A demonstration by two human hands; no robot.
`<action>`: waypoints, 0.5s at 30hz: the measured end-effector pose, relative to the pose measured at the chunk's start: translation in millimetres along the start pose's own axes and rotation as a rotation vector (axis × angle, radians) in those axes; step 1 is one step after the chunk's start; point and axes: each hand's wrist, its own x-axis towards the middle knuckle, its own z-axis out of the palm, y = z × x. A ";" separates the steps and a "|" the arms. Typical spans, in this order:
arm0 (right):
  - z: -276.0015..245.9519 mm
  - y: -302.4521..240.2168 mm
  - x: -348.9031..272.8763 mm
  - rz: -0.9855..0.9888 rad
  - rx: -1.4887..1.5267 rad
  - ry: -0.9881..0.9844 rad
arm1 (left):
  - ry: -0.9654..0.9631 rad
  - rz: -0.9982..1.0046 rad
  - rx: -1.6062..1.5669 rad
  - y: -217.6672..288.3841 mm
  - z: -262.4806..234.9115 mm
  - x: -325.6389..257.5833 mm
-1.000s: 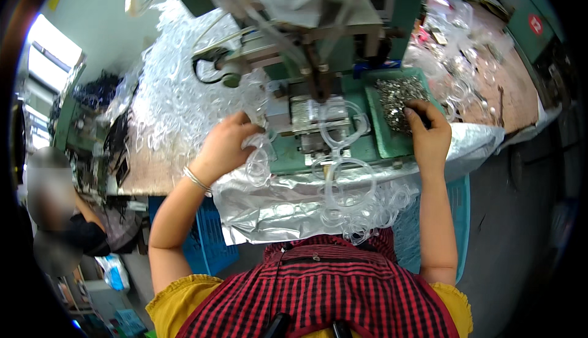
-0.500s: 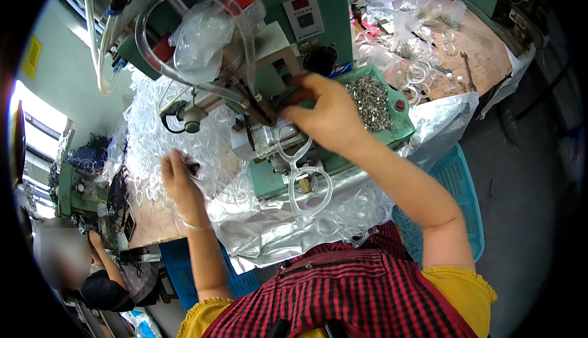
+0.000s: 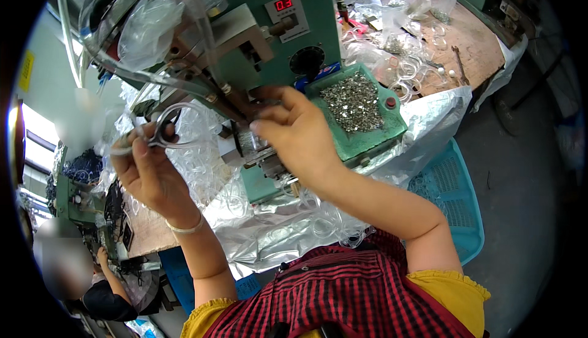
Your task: The person repeatedly picks up clear plastic rings and small metal components, places them into a press machine, and removes the assembled units. The person also gathers the finished plastic rings from the table into a pile.
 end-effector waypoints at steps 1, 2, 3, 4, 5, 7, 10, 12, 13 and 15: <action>0.0 -8.8 -8.7 -0.059 -0.112 -0.030 | -0.021 0.053 -0.028 1.3 4.4 -4.2; 1.0 -16.9 -17.4 -0.106 -0.210 -0.073 | -0.041 0.106 -0.036 5.9 2.9 -11.7; -9.6 -24.5 -23.4 -0.225 -0.407 -0.101 | -0.097 0.121 0.073 6.0 -0.8 -26.3; -28.4 -31.7 -29.1 -0.352 -0.607 -0.135 | -0.145 0.141 0.179 7.0 -3.6 -40.2; -54.2 -33.6 -34.9 -0.415 -0.810 -0.028 | -0.339 0.224 0.217 10.4 -0.7 -44.9; -107.0 -26.9 -50.3 -0.409 -1.239 0.225 | -0.575 0.402 0.298 1.5 -3.4 -50.8; -142.4 8.6 -45.2 -0.458 -1.581 0.392 | -0.737 0.660 0.488 -5.4 15.6 -60.1; -146.5 18.9 -28.3 -0.503 -1.618 0.386 | -0.779 0.731 0.539 -13.5 25.1 -60.2; -143.2 19.5 -19.7 -0.472 -1.611 0.363 | -0.785 0.710 0.543 -11.1 27.0 -59.9; -127.6 19.5 -3.9 -0.457 -1.564 0.344 | -0.794 0.656 0.575 -5.1 20.8 -58.3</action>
